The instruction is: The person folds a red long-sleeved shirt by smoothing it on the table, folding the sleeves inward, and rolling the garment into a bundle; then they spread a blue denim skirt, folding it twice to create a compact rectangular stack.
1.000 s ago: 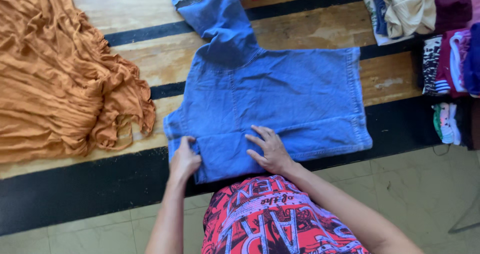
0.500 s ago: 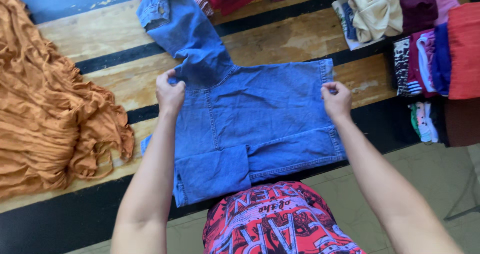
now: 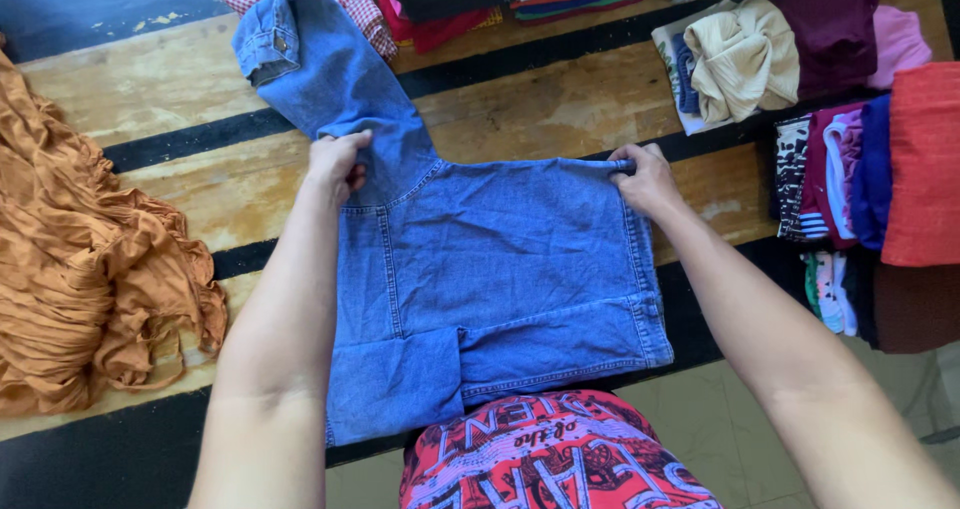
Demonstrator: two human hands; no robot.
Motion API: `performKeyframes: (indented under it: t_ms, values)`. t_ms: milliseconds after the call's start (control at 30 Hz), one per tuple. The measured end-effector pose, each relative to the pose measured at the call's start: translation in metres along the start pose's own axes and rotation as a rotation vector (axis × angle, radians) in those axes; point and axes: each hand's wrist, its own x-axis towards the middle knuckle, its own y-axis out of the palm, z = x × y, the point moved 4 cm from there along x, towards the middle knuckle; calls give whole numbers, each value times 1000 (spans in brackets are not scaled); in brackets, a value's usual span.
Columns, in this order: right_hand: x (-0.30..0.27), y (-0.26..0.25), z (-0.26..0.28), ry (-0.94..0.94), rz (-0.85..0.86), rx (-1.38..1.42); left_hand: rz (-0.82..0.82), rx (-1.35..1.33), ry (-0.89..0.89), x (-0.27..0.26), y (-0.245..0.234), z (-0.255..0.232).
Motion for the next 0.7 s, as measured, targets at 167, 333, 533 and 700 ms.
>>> performKeyframes:
  t_ms: [167, 333, 533, 700]
  values:
    - [1, 1, 0, -13, 4, -41, 128, -342, 189, 17, -22, 15]
    - [-20, -16, 23, -125, -125, 4, 179, -503, 346, -49, -40, 14]
    - [-129, -50, 51, -286, -359, 101, 80, -594, 635, -180, -67, 111]
    - [-214, -37, 51, -300, -303, 51, -119, -262, 543, -241, -61, 214]
